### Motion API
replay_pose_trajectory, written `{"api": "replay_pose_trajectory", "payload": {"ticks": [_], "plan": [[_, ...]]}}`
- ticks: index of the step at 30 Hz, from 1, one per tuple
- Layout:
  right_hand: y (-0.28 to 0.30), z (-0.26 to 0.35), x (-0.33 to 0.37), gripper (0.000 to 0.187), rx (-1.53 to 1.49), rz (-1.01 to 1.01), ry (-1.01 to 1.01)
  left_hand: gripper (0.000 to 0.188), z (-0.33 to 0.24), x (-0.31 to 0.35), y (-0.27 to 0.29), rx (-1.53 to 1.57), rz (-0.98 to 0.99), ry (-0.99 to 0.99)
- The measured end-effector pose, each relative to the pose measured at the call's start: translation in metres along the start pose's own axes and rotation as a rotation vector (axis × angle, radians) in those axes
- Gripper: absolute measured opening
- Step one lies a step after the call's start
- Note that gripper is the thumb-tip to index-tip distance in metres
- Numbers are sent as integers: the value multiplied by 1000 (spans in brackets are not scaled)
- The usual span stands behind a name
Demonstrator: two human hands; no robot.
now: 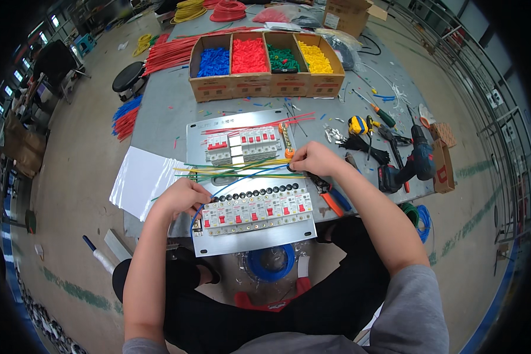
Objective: The person unwraps a roll of blue electrical wire, cuts several lengths using wire cutters, and inserts the wires into terminals on a DIN rail-mounted electrical panel. The person handles the wire and tools by hand throughout the process.
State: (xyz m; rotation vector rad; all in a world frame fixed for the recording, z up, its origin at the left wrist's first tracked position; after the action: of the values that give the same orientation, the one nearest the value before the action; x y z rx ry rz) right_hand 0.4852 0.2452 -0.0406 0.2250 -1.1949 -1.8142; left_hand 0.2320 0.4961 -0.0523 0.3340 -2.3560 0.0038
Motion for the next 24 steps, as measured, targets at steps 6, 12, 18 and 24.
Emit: {"api": "replay_pose_trajectory", "payload": {"ticks": [6, 12, 18, 24], "plan": [[2, 3, 6, 23, 8, -43, -3, 26, -3, 10, 1, -11, -8, -17], [20, 14, 17, 28, 52, -195, 46, 24, 9, 9, 2, 27, 44, -81], [58, 73, 76, 21, 425, -632, 301, 20, 20, 33, 0, 282, -28, -218], [63, 28, 125, 31, 364, -373, -99, 16, 45, 83, 11, 549, -69, -436]]}}
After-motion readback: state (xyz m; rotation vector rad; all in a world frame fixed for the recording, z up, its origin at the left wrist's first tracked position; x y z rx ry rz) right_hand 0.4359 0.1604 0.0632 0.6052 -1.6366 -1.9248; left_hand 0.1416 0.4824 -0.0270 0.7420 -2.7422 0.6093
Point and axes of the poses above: each hand's wrist, its own x-axis away from the middle knuckle, its own y-axis out of the back of the hand, z = x × y, the point moved 9 cm from there along -x, towards the middle knuckle, and after that the axes turned 13 degrees about x, right-handed, at the moved point
